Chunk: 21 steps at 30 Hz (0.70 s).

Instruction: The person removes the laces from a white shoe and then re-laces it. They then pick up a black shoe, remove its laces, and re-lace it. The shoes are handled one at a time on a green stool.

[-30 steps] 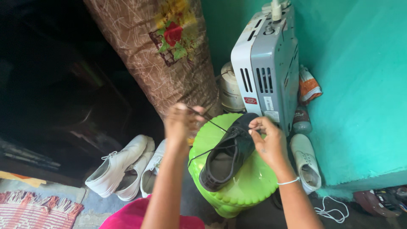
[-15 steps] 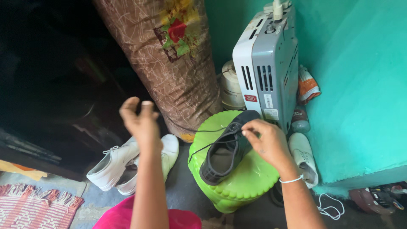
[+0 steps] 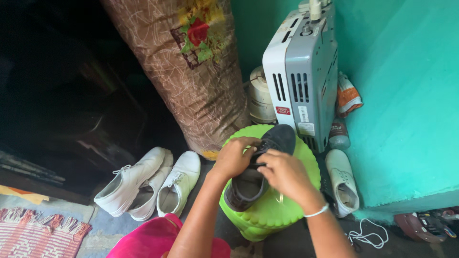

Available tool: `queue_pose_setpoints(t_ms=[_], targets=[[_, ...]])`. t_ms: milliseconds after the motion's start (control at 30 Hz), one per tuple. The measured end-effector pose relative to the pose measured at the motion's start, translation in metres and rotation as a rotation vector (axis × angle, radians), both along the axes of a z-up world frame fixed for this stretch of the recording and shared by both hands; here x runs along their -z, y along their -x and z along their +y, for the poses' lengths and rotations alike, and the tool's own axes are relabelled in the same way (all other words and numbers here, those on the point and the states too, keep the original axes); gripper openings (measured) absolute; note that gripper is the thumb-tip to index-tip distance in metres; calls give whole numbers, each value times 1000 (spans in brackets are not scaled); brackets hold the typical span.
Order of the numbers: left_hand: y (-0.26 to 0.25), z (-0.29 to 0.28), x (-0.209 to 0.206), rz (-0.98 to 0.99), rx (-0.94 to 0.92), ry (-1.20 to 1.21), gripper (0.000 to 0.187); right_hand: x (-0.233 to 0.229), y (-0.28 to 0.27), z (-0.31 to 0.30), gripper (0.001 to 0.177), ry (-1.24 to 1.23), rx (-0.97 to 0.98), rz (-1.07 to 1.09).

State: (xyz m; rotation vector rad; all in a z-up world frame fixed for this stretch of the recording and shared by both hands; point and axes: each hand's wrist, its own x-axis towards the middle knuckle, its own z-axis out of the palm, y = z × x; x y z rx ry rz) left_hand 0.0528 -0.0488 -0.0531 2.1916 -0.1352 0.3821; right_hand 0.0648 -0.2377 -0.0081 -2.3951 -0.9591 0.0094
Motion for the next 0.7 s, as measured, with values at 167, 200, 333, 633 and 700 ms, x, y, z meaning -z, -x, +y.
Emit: queue_pose_setpoints(t_ms=[167,200,333,633,700], targets=[[-4,3,-2,31,-29,-59,18,-8,-50,-51,19,-478,27,350],[-4,3,-3,37,-36,-57,17,-6,-54,-60,19,-576,64,410],[-2,2,-11,112,-78,-106,16,-1,-66,-81,18,-850,205,515],[15,14,-39,206,-74,-282,17,8,-77,-98,19,-1010,328,419],[18,13,-39,204,-60,-290,17,12,-81,-102,19,-1030,359,446]])
